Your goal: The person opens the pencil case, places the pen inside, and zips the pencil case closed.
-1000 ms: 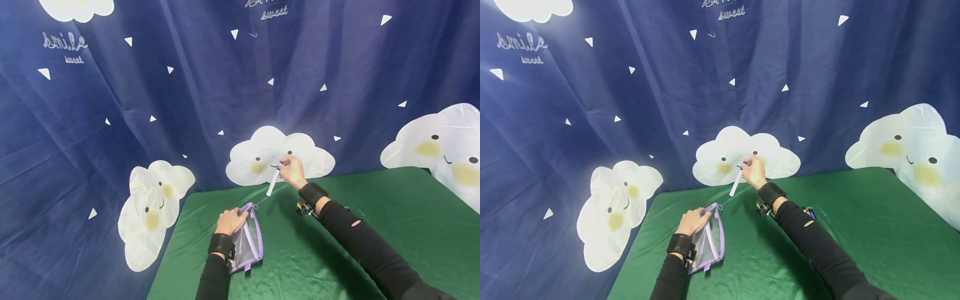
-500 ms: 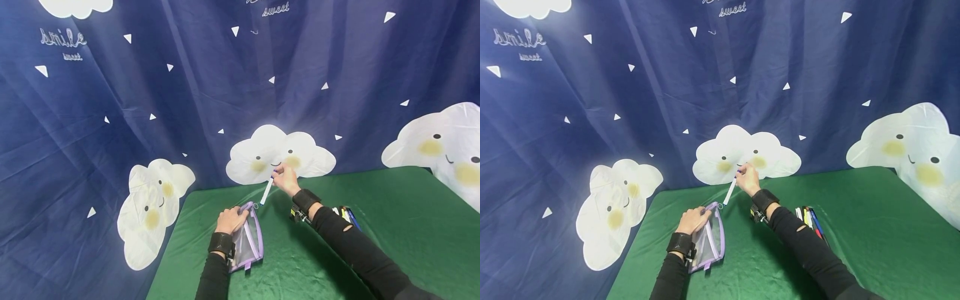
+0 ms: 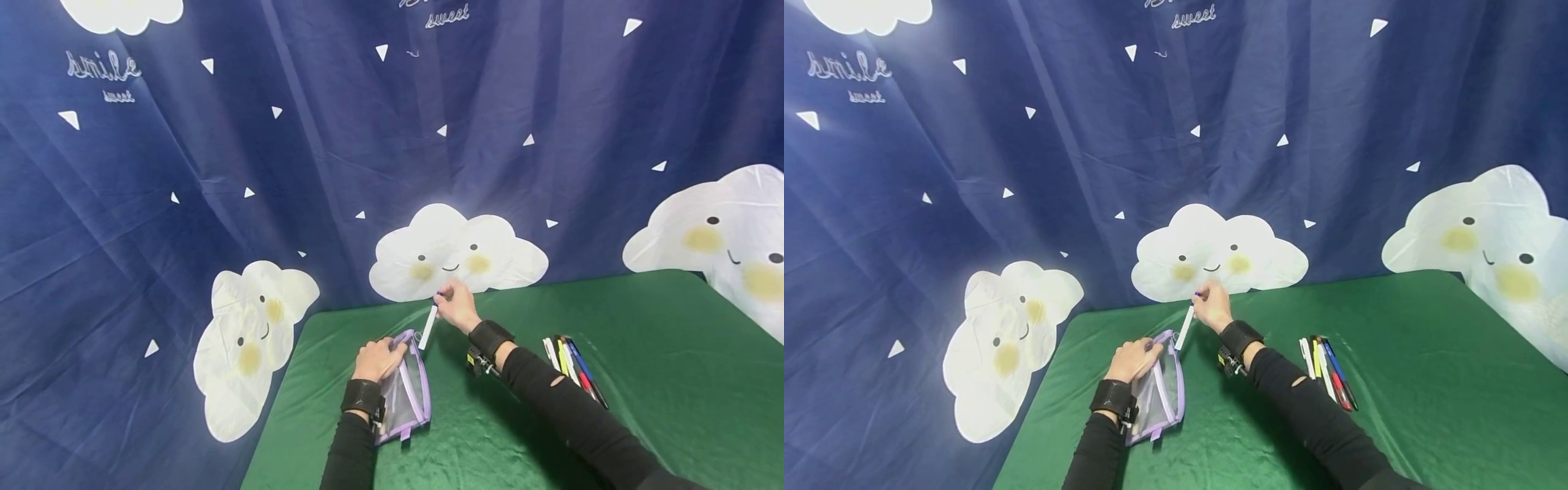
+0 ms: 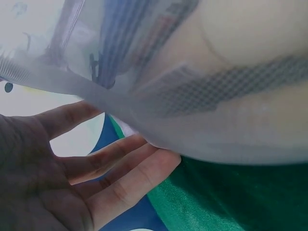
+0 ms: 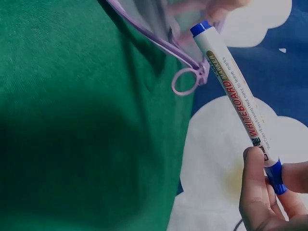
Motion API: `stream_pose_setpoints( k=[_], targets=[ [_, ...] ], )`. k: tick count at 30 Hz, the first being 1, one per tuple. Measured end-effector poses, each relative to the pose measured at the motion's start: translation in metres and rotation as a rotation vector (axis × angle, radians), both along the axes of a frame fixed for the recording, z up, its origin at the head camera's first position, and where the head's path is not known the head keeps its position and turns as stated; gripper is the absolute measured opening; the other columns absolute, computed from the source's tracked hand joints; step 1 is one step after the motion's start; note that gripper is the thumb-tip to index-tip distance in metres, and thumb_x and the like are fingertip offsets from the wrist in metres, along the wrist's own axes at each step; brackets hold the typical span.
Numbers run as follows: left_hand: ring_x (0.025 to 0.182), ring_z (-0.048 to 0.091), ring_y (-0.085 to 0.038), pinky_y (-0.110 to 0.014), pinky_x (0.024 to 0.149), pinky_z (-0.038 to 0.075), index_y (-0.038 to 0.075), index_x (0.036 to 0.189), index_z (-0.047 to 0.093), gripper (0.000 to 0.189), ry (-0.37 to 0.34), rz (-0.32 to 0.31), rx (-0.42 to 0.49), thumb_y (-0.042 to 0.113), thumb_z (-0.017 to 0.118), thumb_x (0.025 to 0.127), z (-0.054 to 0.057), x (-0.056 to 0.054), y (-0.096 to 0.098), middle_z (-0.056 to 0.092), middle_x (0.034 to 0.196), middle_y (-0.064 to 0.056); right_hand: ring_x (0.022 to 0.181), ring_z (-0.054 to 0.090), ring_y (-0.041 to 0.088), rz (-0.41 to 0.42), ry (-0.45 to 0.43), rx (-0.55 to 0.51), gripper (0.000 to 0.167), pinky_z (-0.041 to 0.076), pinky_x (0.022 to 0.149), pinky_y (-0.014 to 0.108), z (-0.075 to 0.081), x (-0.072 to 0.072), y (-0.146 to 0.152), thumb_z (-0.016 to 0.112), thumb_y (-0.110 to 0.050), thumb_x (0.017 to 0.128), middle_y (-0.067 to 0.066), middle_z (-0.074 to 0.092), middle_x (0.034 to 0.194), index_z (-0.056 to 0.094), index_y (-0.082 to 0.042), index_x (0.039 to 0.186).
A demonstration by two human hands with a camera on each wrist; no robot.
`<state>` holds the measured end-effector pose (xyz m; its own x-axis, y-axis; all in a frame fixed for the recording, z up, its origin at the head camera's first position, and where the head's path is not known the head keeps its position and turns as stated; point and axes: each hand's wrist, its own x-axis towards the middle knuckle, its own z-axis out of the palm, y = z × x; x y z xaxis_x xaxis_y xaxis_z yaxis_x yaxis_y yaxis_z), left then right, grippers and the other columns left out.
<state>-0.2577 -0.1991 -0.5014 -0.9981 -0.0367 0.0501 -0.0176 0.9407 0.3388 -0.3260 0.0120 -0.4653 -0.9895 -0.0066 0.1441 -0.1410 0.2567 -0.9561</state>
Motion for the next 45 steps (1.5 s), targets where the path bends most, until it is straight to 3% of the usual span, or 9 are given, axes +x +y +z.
stream_pose_setpoints(
  k=[6,10,18,25,40,45],
  targets=[
    [0.111,0.065,-0.050,-0.058,0.093,0.052,0.010,0.131,0.069,0.060,-0.022,0.009,0.011,0.052,0.049,0.093,0.006,0.003,0.001,0.069,0.127,-0.025,0.062,0.070,0.016,0.040,-0.067,-0.040,0.017,0.064,0.067,0.036,-0.010,0.007,-0.010,0.063,-0.003,0.095,0.022,0.063,0.101,0.061,0.006,0.110],
    [0.114,0.064,-0.048,-0.058,0.094,0.052,0.012,0.132,0.068,0.060,-0.044,0.012,0.017,0.054,0.048,0.093,0.009,0.004,0.001,0.068,0.129,-0.024,0.064,0.072,0.021,0.047,-0.096,-0.059,0.018,0.063,0.062,0.030,-0.015,0.013,-0.017,0.065,-0.002,0.094,0.019,0.062,0.097,0.062,0.006,0.110],
    [0.117,0.062,-0.048,-0.059,0.096,0.050,0.012,0.134,0.067,0.062,-0.086,0.008,0.021,0.054,0.046,0.093,0.007,0.002,0.001,0.066,0.131,-0.025,0.062,0.072,0.023,0.085,-0.133,-0.093,0.014,0.063,0.061,0.032,-0.029,0.022,-0.028,0.065,0.000,0.093,0.016,0.063,0.090,0.062,0.005,0.106],
    [0.119,0.061,-0.048,-0.059,0.098,0.049,0.012,0.133,0.068,0.061,-0.083,0.010,0.026,0.053,0.046,0.093,0.009,0.003,0.002,0.066,0.132,-0.024,0.078,0.074,0.041,0.113,-0.189,-0.141,0.015,0.064,0.068,0.038,-0.033,0.030,-0.038,0.065,0.000,0.094,0.015,0.061,0.092,0.062,0.006,0.107],
    [0.118,0.061,-0.050,-0.059,0.097,0.050,0.011,0.132,0.068,0.061,-0.077,0.015,0.002,0.054,0.046,0.095,0.011,0.003,0.002,0.066,0.131,-0.025,0.063,0.069,0.019,0.186,-0.314,-0.267,0.013,0.064,0.066,0.034,-0.040,0.044,-0.054,0.063,0.003,0.094,0.008,0.057,0.084,0.060,0.007,0.106],
    [0.117,0.062,-0.049,-0.059,0.095,0.051,0.010,0.131,0.069,0.061,-0.065,0.004,-0.011,0.054,0.046,0.096,0.015,0.005,0.003,0.067,0.130,-0.026,0.062,0.068,0.019,0.210,-0.318,-0.310,0.013,0.065,0.069,0.040,-0.041,0.050,-0.060,0.063,0.005,0.093,0.008,0.058,0.083,0.057,0.009,0.104]
  ],
)
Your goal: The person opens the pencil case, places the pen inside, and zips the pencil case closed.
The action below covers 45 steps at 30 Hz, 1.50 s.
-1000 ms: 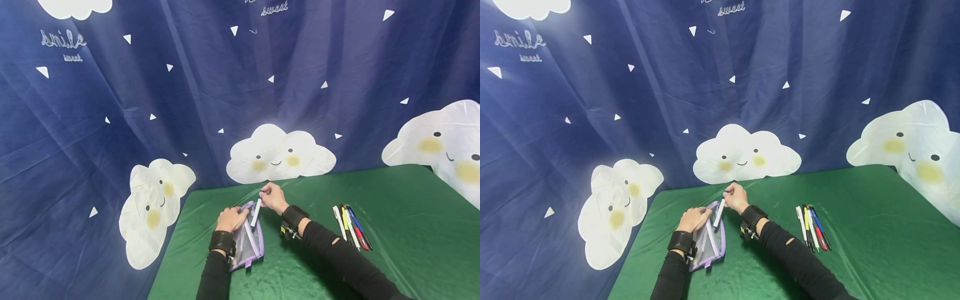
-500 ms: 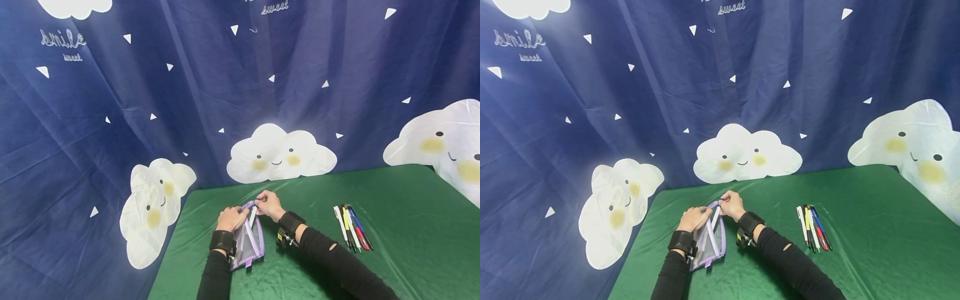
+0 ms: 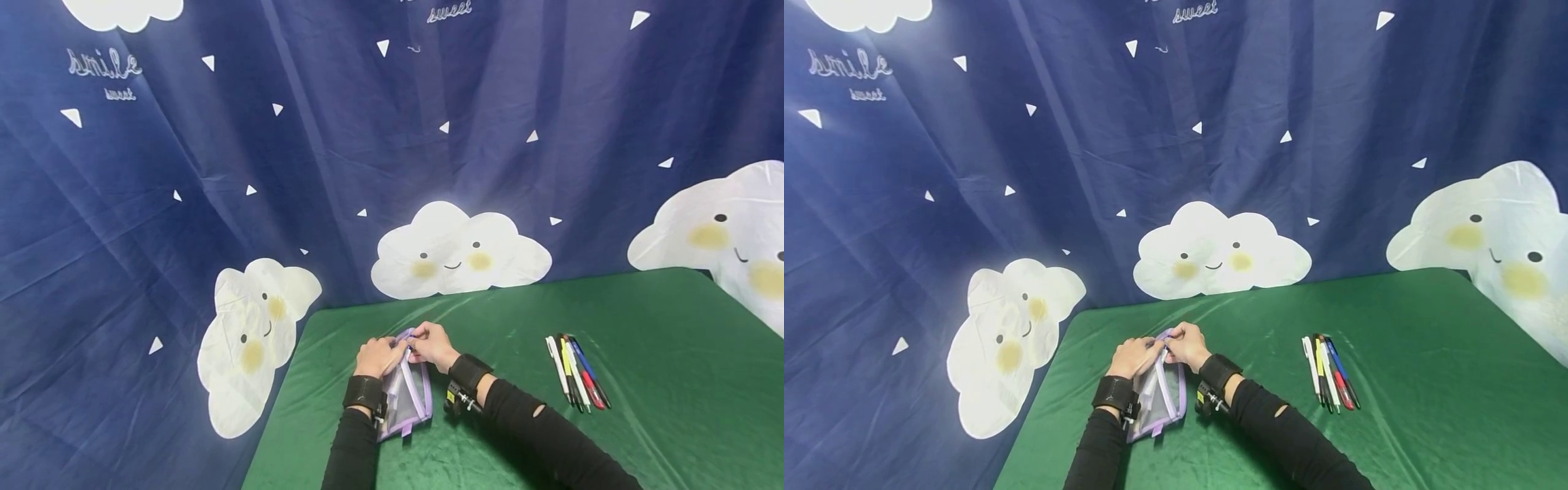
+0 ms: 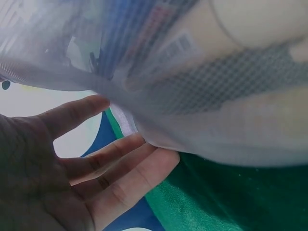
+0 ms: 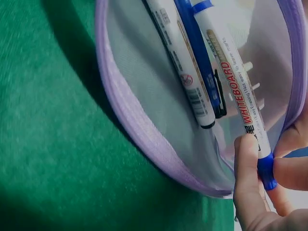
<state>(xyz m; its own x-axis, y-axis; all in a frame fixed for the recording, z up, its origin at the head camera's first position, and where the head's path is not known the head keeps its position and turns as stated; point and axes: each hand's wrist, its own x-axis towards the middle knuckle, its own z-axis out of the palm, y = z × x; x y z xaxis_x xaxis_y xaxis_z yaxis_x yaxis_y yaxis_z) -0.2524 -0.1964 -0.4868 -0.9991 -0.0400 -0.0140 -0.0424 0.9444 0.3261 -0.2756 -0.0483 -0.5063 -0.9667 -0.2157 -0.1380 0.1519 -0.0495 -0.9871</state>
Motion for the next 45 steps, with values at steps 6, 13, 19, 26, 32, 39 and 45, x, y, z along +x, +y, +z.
stream_pose_setpoints(
  k=[6,13,19,26,32,39,45],
  targets=[
    [0.116,0.063,-0.049,-0.059,0.094,0.051,0.009,0.130,0.069,0.060,0.017,-0.010,-0.011,0.053,0.046,0.097,0.002,0.001,0.000,0.068,0.129,-0.026,0.067,0.071,0.022,-0.009,-0.033,-0.022,0.015,0.065,0.073,0.042,0.001,0.004,-0.003,0.062,0.008,0.092,0.014,0.060,0.087,0.056,0.011,0.106],
    [0.119,0.061,-0.050,-0.060,0.097,0.050,0.009,0.132,0.068,0.060,0.005,0.000,-0.012,0.051,0.043,0.098,0.002,-0.001,-0.001,0.066,0.131,-0.026,0.066,0.066,0.016,-0.006,-0.061,-0.042,0.013,0.064,0.065,0.032,0.000,0.008,-0.007,0.061,0.009,0.090,0.012,0.061,0.088,0.055,0.008,0.101],
    [0.117,0.062,-0.050,-0.060,0.095,0.050,0.010,0.131,0.069,0.058,0.010,-0.014,0.001,0.050,0.043,0.097,-0.006,-0.004,-0.002,0.067,0.129,-0.026,0.065,0.063,0.013,-0.008,-0.068,0.006,0.016,0.058,0.057,0.023,-0.006,0.012,-0.012,0.058,0.009,0.081,0.007,0.060,0.089,0.058,0.003,0.096],
    [0.116,0.062,-0.051,-0.060,0.095,0.050,0.011,0.129,0.070,0.062,0.020,-0.003,0.010,0.052,0.043,0.092,-0.009,-0.005,-0.001,0.067,0.128,-0.025,0.069,0.062,0.015,0.013,-0.070,-0.006,0.016,0.060,0.061,0.028,-0.010,0.015,-0.014,0.057,0.008,0.080,0.006,0.059,0.088,0.056,0.002,0.095],
    [0.116,0.061,-0.051,-0.060,0.095,0.050,0.012,0.129,0.070,0.062,0.003,0.001,0.010,0.054,0.044,0.092,-0.007,-0.006,-0.001,0.067,0.129,-0.025,0.071,0.062,0.016,0.007,-0.071,-0.021,0.019,0.059,0.062,0.028,-0.011,0.018,-0.014,0.057,0.009,0.079,0.008,0.060,0.091,0.055,0.002,0.096],
    [0.113,0.063,-0.049,-0.059,0.093,0.050,0.010,0.128,0.071,0.062,0.019,-0.019,-0.008,0.052,0.044,0.091,-0.005,-0.004,0.000,0.069,0.127,-0.024,0.078,0.062,0.016,0.016,-0.025,-0.003,0.017,0.061,0.067,0.031,-0.018,0.023,-0.016,0.052,0.010,0.079,0.007,0.061,0.091,0.054,0.003,0.094],
    [0.116,0.062,-0.049,-0.060,0.096,0.050,0.010,0.129,0.070,0.061,0.018,-0.013,-0.006,0.052,0.043,0.093,-0.009,-0.005,0.001,0.068,0.128,-0.024,0.080,0.062,0.015,0.115,0.011,-0.045,0.027,0.063,0.074,0.035,-0.022,0.028,-0.015,0.047,0.015,0.073,0.003,0.056,0.086,0.057,0.006,0.096]
  ],
)
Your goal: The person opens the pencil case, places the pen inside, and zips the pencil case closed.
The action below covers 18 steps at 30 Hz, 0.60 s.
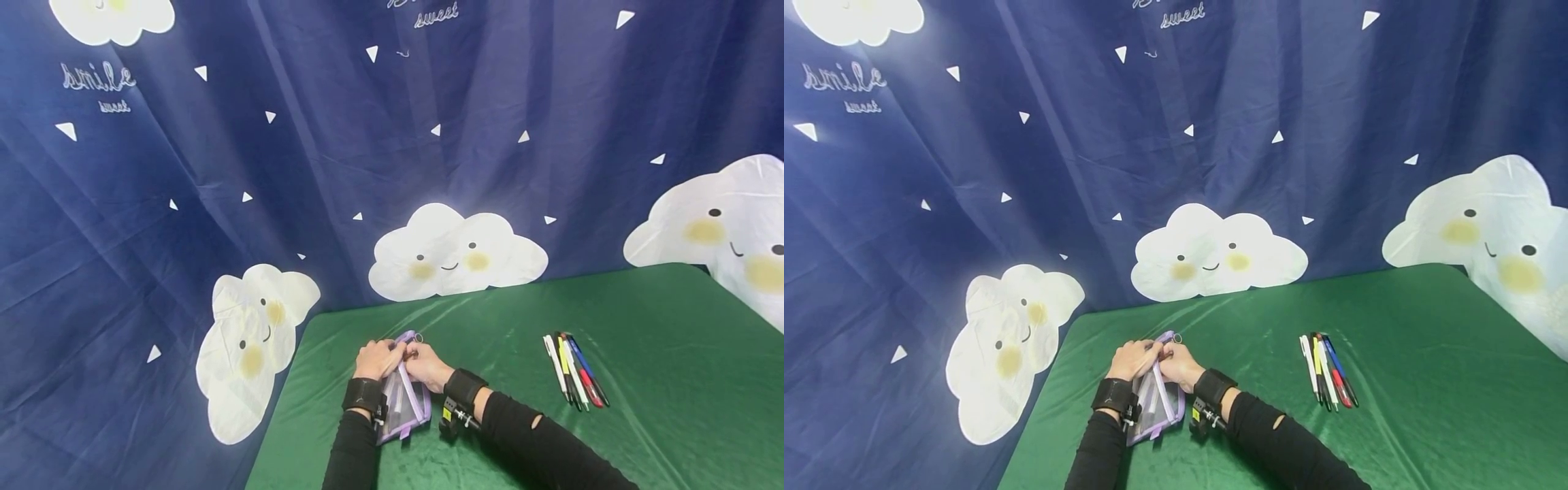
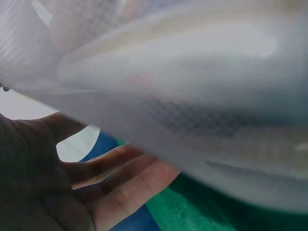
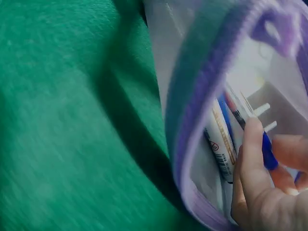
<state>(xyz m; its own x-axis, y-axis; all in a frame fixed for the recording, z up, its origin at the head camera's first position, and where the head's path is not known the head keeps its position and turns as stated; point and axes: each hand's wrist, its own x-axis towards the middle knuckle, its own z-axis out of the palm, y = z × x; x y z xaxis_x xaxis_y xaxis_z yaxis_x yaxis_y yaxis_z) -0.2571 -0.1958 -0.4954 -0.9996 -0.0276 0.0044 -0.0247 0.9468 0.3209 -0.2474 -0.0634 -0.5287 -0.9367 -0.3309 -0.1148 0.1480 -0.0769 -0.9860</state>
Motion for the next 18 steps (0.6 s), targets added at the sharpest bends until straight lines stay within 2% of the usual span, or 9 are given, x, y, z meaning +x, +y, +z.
stream_pose_setpoints(
  k=[4,7,12,18],
  targets=[
    [0.116,0.062,-0.051,-0.060,0.095,0.050,0.011,0.128,0.070,0.060,0.001,0.009,0.007,0.052,0.044,0.092,-0.0016,-0.0020,-0.0007,0.068,0.129,-0.025,0.080,0.061,0.015,0.078,0.014,0.011,0.034,0.060,0.073,0.031,-0.0011,0.0038,-0.0003,0.045,0.016,0.072,0.001,0.054,0.087,0.061,0.007,0.101],
    [0.114,0.062,-0.051,-0.061,0.093,0.050,0.012,0.128,0.071,0.061,0.004,0.009,0.009,0.052,0.044,0.091,-0.0026,-0.0030,-0.0009,0.068,0.129,-0.025,0.078,0.057,0.015,0.093,0.043,0.062,0.035,0.053,0.068,0.025,-0.0025,0.0061,-0.0010,0.047,0.014,0.072,0.001,0.051,0.085,0.062,0.006,0.103],
    [0.113,0.062,-0.051,-0.060,0.092,0.050,0.013,0.127,0.071,0.061,0.002,0.018,0.011,0.052,0.043,0.090,-0.0009,-0.0017,-0.0001,0.067,0.129,-0.025,0.074,0.051,0.016,0.110,0.098,0.126,0.030,0.046,0.064,0.022,-0.0030,0.0088,-0.0008,0.052,0.011,0.072,0.000,0.047,0.080,0.061,0.006,0.100],
    [0.114,0.061,-0.052,-0.061,0.093,0.049,0.012,0.127,0.071,0.061,-0.003,0.021,0.016,0.052,0.044,0.091,0.0024,0.0012,0.0007,0.067,0.129,-0.025,0.072,0.049,0.014,0.166,0.142,0.169,0.028,0.041,0.063,0.021,-0.0004,0.0106,0.0022,0.046,0.014,0.071,-0.002,0.045,0.078,0.059,0.002,0.092]
  ],
)
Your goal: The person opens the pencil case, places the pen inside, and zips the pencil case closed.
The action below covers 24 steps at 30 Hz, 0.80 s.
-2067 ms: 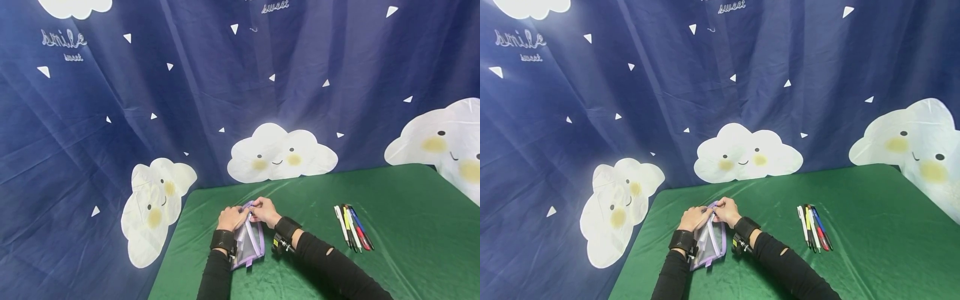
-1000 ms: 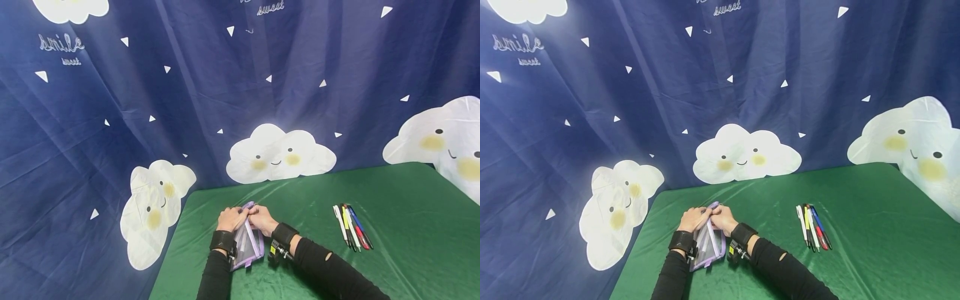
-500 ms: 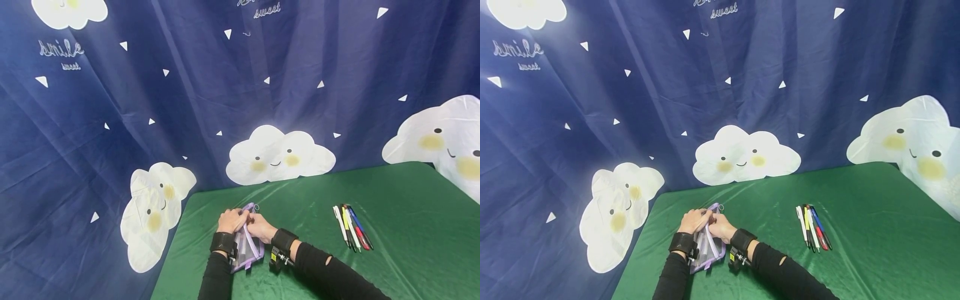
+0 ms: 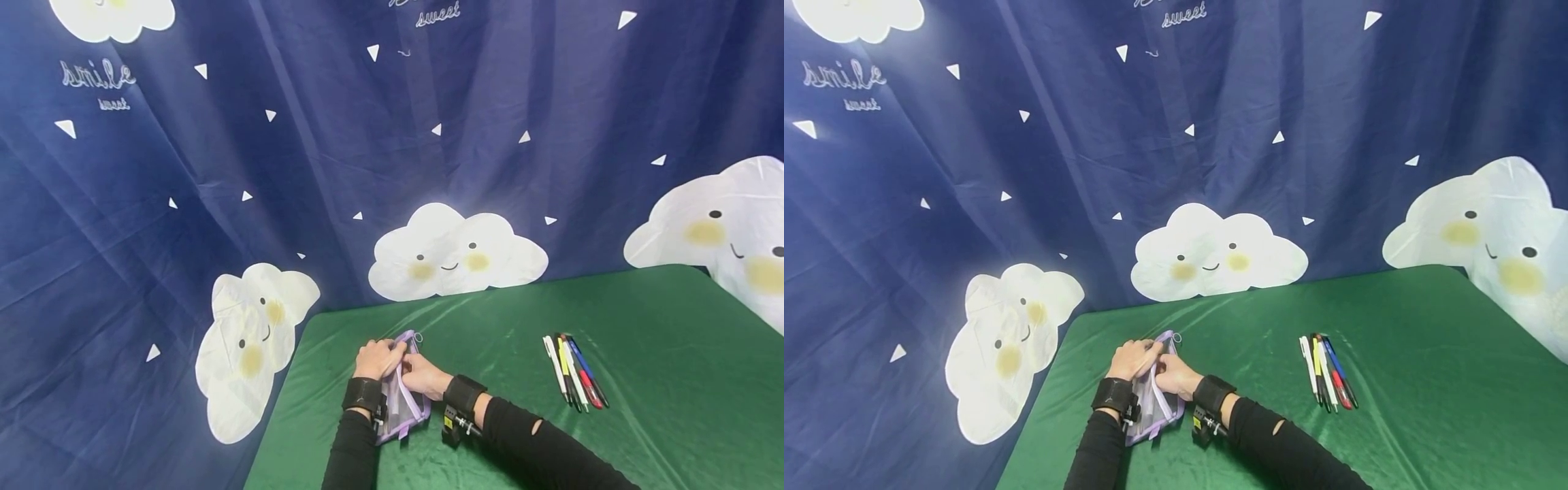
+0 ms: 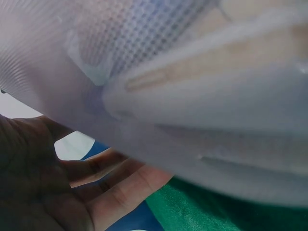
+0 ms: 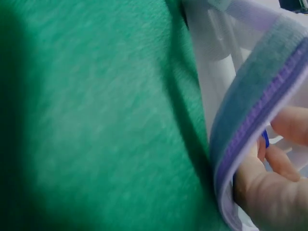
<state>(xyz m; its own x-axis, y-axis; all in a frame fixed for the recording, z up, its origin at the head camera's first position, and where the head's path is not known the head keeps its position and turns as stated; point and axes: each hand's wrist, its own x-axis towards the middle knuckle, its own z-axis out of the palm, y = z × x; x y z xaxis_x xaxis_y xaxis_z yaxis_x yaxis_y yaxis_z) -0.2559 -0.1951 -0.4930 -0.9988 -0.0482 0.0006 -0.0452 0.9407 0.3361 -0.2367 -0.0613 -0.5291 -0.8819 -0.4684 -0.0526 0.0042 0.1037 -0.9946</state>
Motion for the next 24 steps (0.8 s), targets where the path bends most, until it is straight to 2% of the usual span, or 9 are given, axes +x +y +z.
stream_pose_setpoints(
  k=[4,9,14,18,21,24],
  targets=[
    [0.115,0.061,-0.052,-0.061,0.095,0.049,0.012,0.127,0.071,0.060,0.003,0.010,-0.003,0.052,0.045,0.092,-0.002,0.001,0.000,0.067,0.129,-0.025,0.070,0.044,0.012,0.061,0.056,0.077,0.024,0.036,0.060,0.019,0.001,0.002,0.002,0.043,0.013,0.072,-0.002,0.043,0.077,0.053,-0.006,0.085],
    [0.115,0.061,-0.053,-0.062,0.094,0.050,0.012,0.128,0.071,0.059,0.004,0.013,0.004,0.052,0.046,0.093,-0.004,0.002,0.001,0.067,0.129,-0.025,0.073,0.049,0.012,0.153,0.138,0.155,0.023,0.041,0.062,0.018,-0.001,0.002,0.006,0.047,0.009,0.076,-0.003,0.050,0.081,0.059,-0.003,0.091],
    [0.115,0.062,-0.052,-0.061,0.095,0.050,0.012,0.128,0.071,0.057,0.015,0.026,0.009,0.052,0.048,0.094,-0.006,0.003,-0.001,0.068,0.128,-0.025,0.076,0.053,0.008,0.345,0.172,0.157,0.028,0.044,0.069,0.017,-0.002,-0.001,0.007,0.053,0.009,0.079,-0.004,0.057,0.086,0.064,0.002,0.104],
    [0.115,0.062,-0.052,-0.061,0.096,0.050,0.011,0.127,0.072,0.057,0.027,0.031,0.022,0.051,0.049,0.093,-0.008,0.004,-0.003,0.068,0.127,-0.025,0.070,0.052,0.004,0.476,0.217,0.191,0.019,0.043,0.064,0.015,-0.001,-0.002,0.006,0.054,0.007,0.083,-0.006,0.055,0.081,0.065,0.002,0.098],
    [0.115,0.063,-0.052,-0.061,0.097,0.050,0.009,0.126,0.072,0.058,0.035,0.028,0.029,0.051,0.049,0.093,-0.009,0.006,-0.004,0.069,0.127,-0.025,0.066,0.050,0.002,0.507,0.228,0.226,0.012,0.041,0.061,0.015,-0.002,-0.002,0.006,0.054,0.005,0.086,-0.008,0.053,0.080,0.063,-0.001,0.092],
    [0.115,0.063,-0.052,-0.062,0.097,0.050,0.008,0.126,0.072,0.059,0.037,0.022,0.033,0.051,0.050,0.093,-0.011,0.008,-0.003,0.069,0.126,-0.025,0.068,0.049,0.002,0.516,0.210,0.221,0.013,0.040,0.062,0.015,-0.005,0.000,0.006,0.053,0.004,0.087,-0.007,0.052,0.083,0.063,-0.001,0.094]
  ],
)
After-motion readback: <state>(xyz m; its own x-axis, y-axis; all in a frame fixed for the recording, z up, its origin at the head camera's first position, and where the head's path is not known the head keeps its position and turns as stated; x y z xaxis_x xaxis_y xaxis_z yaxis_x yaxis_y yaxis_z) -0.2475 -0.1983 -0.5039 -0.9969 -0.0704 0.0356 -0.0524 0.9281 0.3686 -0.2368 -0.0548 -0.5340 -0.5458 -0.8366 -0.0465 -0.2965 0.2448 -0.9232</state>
